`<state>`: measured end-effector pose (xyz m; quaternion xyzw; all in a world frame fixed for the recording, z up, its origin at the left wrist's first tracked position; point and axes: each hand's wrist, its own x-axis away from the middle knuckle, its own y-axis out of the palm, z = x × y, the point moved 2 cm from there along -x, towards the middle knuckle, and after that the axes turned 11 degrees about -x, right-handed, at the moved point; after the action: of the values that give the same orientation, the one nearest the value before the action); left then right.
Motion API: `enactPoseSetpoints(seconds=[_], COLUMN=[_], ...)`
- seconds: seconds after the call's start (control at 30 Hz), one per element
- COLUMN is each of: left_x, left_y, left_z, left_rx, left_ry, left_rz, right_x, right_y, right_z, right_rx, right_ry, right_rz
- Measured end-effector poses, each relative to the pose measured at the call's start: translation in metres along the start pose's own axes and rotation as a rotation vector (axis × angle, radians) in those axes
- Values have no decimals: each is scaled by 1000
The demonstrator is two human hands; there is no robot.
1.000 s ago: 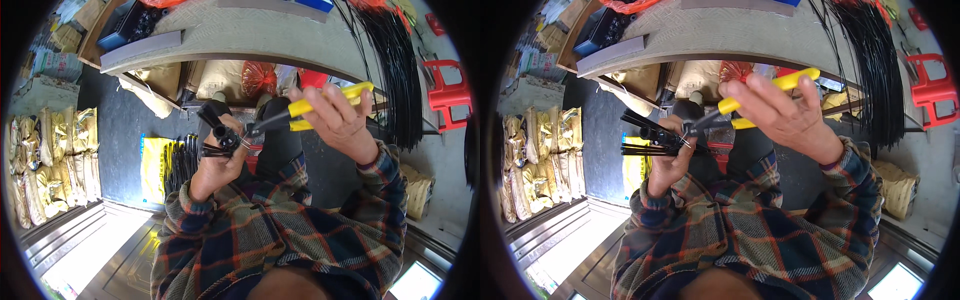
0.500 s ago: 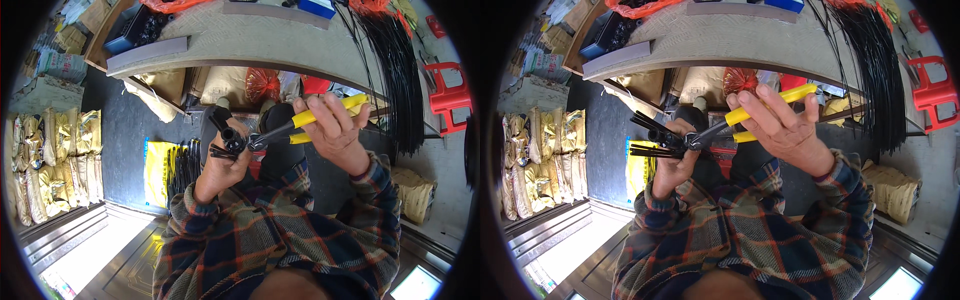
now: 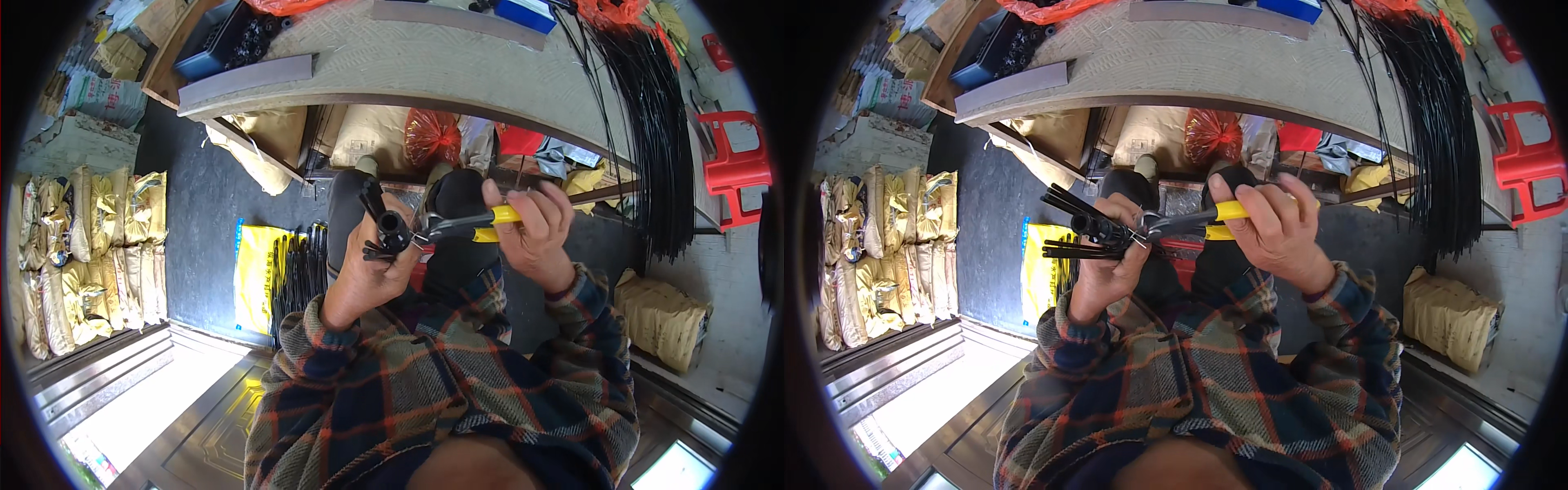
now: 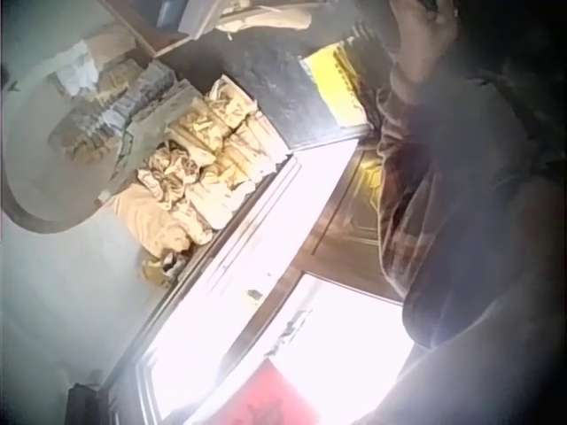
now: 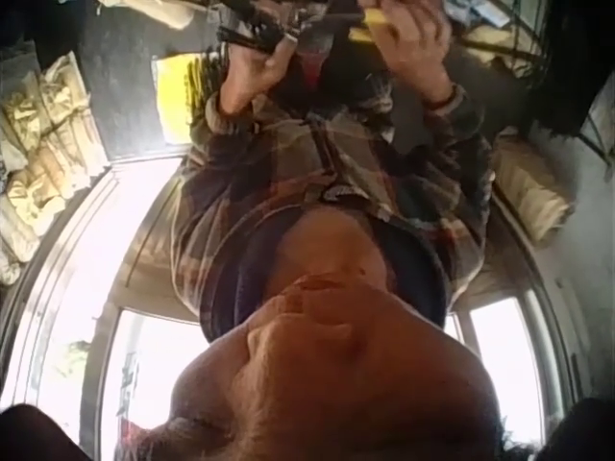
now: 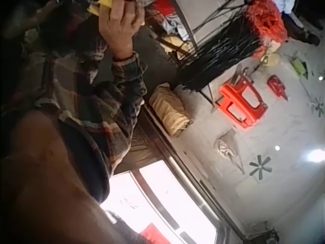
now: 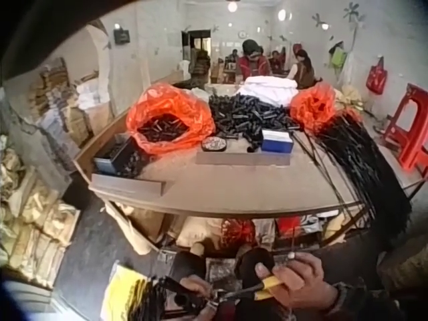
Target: Assembling black wire bundles into plastic housing components using pliers at a workbench.
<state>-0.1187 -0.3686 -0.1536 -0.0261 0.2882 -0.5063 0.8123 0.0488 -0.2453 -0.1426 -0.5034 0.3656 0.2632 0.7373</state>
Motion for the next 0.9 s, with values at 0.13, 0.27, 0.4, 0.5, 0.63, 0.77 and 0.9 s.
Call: enactPoseSetpoints(seconds=[0.13,0.27,0.4,0.5,0.63,0.77,0.9], left_x=[4,5,6,10,11,7,8], left_y=[-1,3,5,4,8,11,11], left_z=[-3,-4,0,-2,-8,-6,-7], left_rx=[-39,71,136,205,104,38,31], left_ry=[48,38,37,-84,-47,31,44], left_rz=[-71,-162,-280,-297,-244,-223,-200], right_x=[-39,-45,-34,-25,-21,-24,-32], right_y=[-29,-47,-43,-43,-45,-47,-51], right_z=[26,44,48,39,23,23,31], right_rx=[-324,-757,-1377,-1346,-663,-495,-518], right_ry=[-91,55,594,390,117,85,36], right_rz=[-434,-892,-1616,-1249,-796,-698,-787])
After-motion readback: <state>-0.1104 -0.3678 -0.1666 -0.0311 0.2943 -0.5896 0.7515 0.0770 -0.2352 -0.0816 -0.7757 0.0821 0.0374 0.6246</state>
